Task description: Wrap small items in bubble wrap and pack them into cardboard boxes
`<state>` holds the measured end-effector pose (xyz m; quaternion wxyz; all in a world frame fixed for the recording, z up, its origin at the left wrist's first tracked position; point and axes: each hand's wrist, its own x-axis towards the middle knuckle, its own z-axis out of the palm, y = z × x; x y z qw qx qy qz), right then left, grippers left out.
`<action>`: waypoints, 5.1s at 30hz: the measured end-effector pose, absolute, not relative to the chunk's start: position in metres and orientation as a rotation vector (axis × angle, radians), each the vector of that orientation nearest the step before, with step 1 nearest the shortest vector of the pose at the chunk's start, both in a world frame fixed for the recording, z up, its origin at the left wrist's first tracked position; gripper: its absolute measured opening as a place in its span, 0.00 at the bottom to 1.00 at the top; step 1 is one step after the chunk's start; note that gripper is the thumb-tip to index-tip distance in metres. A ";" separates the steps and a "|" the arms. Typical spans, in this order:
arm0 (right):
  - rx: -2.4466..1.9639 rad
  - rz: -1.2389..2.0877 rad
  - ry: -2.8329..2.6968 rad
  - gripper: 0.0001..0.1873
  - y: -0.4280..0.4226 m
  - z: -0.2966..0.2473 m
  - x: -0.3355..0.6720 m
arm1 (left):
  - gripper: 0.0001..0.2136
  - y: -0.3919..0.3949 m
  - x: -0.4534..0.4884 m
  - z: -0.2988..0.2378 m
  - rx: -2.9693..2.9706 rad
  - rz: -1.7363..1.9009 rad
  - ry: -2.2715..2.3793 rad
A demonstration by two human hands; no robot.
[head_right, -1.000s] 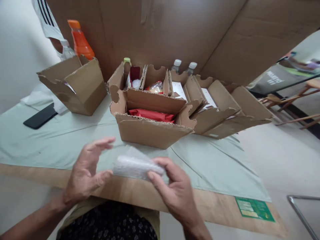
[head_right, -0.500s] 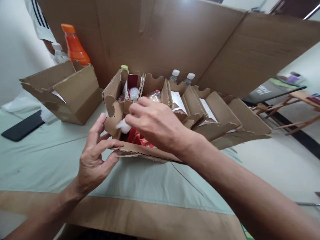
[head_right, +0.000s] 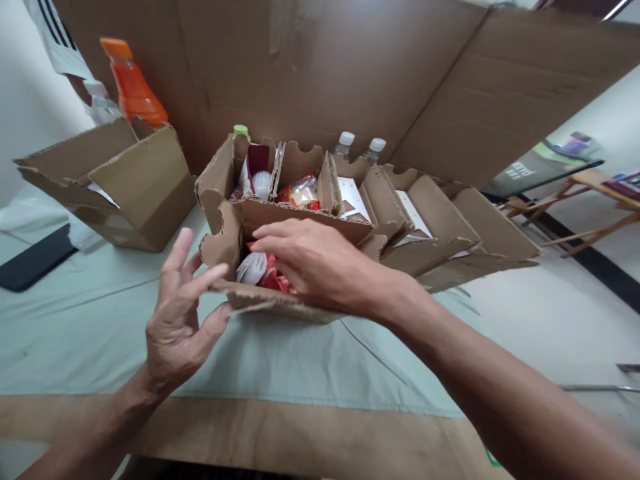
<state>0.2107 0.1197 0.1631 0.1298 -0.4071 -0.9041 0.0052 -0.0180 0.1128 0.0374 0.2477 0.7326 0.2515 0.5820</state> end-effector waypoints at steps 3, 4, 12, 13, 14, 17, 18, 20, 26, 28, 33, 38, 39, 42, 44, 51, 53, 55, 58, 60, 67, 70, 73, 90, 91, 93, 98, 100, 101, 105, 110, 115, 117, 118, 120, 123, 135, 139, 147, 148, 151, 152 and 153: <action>-1.359 -0.171 -2.227 0.12 0.058 0.170 0.239 | 0.38 0.108 -0.030 0.028 1.867 1.531 0.748; -1.451 -0.214 -2.031 0.10 0.037 0.165 0.248 | 0.39 0.106 -0.035 0.024 1.822 1.490 0.781; -1.696 0.317 -1.284 0.29 -0.004 0.044 0.271 | 0.40 0.120 -0.011 0.012 1.584 1.092 0.901; -1.653 0.380 -1.295 0.31 0.000 0.035 0.265 | 0.40 0.120 -0.006 0.012 1.571 1.062 0.879; -1.629 0.415 -1.297 0.32 0.002 0.028 0.258 | 0.39 0.117 -0.003 0.011 1.561 1.043 0.867; -1.642 0.409 -1.299 0.32 -0.010 0.024 0.228 | 0.32 0.091 -0.022 0.001 1.532 1.036 0.909; -1.645 0.411 -1.323 0.29 -0.018 0.027 0.216 | 0.29 0.079 -0.036 -0.002 1.513 1.040 0.946; -1.609 0.446 -1.419 0.24 -0.029 0.037 0.192 | 0.27 0.059 -0.069 -0.005 1.457 1.057 1.033; -1.417 0.475 -1.504 0.29 0.013 0.087 0.171 | 0.32 0.077 -0.092 0.057 1.492 1.304 1.116; -1.452 0.384 -1.422 0.28 0.017 0.095 0.183 | 0.34 0.088 -0.069 0.075 1.551 1.329 1.000; -1.622 0.214 -1.290 0.25 -0.037 0.073 0.199 | 0.27 0.059 -0.040 0.051 1.598 1.216 0.924; -1.598 0.404 -1.387 0.23 -0.034 0.047 0.167 | 0.24 0.021 -0.088 0.007 1.429 1.137 1.196; -1.557 0.464 -1.416 0.23 -0.021 0.046 0.159 | 0.25 0.018 -0.099 0.004 1.390 1.160 1.236; -1.419 0.608 -1.507 0.27 0.029 0.043 0.131 | 0.31 0.016 -0.122 0.003 1.288 1.285 1.326; -1.335 0.660 -1.567 0.33 0.063 0.040 0.113 | 0.34 0.017 -0.130 0.005 1.260 1.349 1.370; -1.328 0.562 -1.660 0.49 0.146 0.020 0.067 | 0.43 0.019 -0.131 -0.012 1.329 1.446 1.380; -1.366 0.511 -1.677 0.45 0.155 0.016 0.058 | 0.43 0.019 -0.128 -0.018 1.341 1.463 1.380; -1.367 0.483 -1.694 0.41 0.159 0.014 0.050 | 0.42 0.020 -0.125 -0.024 1.344 1.466 1.374; -1.320 0.465 -1.730 0.38 0.161 0.014 0.038 | 0.42 0.023 -0.123 -0.030 1.392 1.458 1.358; -1.280 0.452 -1.729 0.37 0.161 0.013 0.032 | 0.41 0.026 -0.122 -0.033 1.444 1.464 1.366; -1.284 0.475 -1.524 0.32 0.166 -0.019 0.033 | 0.39 0.039 -0.122 -0.035 1.587 1.399 1.379; -1.358 0.545 -1.353 0.31 0.173 -0.038 0.040 | 0.40 0.054 -0.116 -0.033 1.629 1.347 1.352; -1.401 0.566 -1.248 0.31 0.179 -0.050 0.047 | 0.41 0.086 -0.105 -0.031 1.654 1.313 1.281; -1.354 0.589 -1.331 0.19 0.168 -0.027 0.048 | 0.20 0.118 -0.158 -0.046 2.022 0.892 1.104; -1.330 0.594 -1.374 0.18 0.167 -0.018 0.043 | 0.18 0.111 -0.168 -0.047 2.018 0.913 1.115; -1.268 0.608 -1.505 0.18 0.169 0.006 0.029 | 0.16 0.101 -0.181 -0.048 1.939 1.007 1.199; -1.316 0.419 -2.005 0.38 0.214 0.091 -0.024 | 0.14 0.093 -0.179 -0.047 1.822 1.230 1.279; -1.470 0.331 -2.095 0.40 0.241 0.118 -0.043 | 0.13 0.094 -0.176 -0.046 1.812 1.318 1.289; -1.539 0.316 -2.117 0.37 0.253 0.126 -0.050 | 0.12 0.094 -0.176 -0.046 1.793 1.357 1.311; -1.613 0.331 -2.130 0.17 0.276 0.135 -0.068 | 0.13 0.092 -0.178 -0.044 1.649 1.504 1.451; -1.559 0.343 -2.129 0.12 0.234 0.127 -0.074 | 0.24 0.088 -0.189 -0.044 1.162 1.753 1.557; -1.323 0.511 -2.133 0.10 0.145 0.123 -0.039 | 0.28 0.084 -0.222 -0.050 0.963 1.989 1.486; -1.284 0.604 -2.080 0.10 0.114 0.125 -0.011 | 0.32 0.080 -0.235 -0.052 1.009 1.978 1.427; -1.294 0.638 -2.049 0.09 0.101 0.126 0.005 | 0.35 0.078 -0.240 -0.051 1.033 1.949 1.399; -1.334 0.667 -1.989 0.09 0.082 0.129 0.041 | 0.39 0.072 -0.242 -0.048 1.080 1.871 1.339; -1.396 0.601 -1.875 0.07 0.059 0.126 0.096 | 0.40 0.062 -0.230 -0.039 1.172 1.718 1.207; -1.445 0.440 -1.926 0.47 -0.019 0.024 0.133 | 0.29 0.045 -0.172 -0.017 1.190 1.402 1.276; -1.619 0.232 -1.691 0.31 0.005 0.020 0.151 | 0.29 0.065 -0.128 -0.007 1.299 1.310 1.207; -2.031 0.171 -1.232 0.28 0.023 0.003 0.227 | 0.42 0.143 -0.074 -0.003 1.998 0.825 0.928; -2.064 0.205 -1.227 0.28 0.020 -0.003 0.228 | 0.39 0.147 -0.083 -0.006 2.073 0.811 0.987; -2.138 0.272 -1.240 0.30 0.010 -0.023 0.225 | 0.26 0.159 -0.129 -0.012 2.221 0.913 1.372; -2.157 0.273 -1.242 0.30 0.009 -0.027 0.223 | 0.22 0.166 -0.148 -0.013 2.230 0.968 1.563; -2.173 0.272 -1.242 0.30 0.008 -0.030 0.222 | 0.21 0.175 -0.167 -0.013 2.208 1.006 1.766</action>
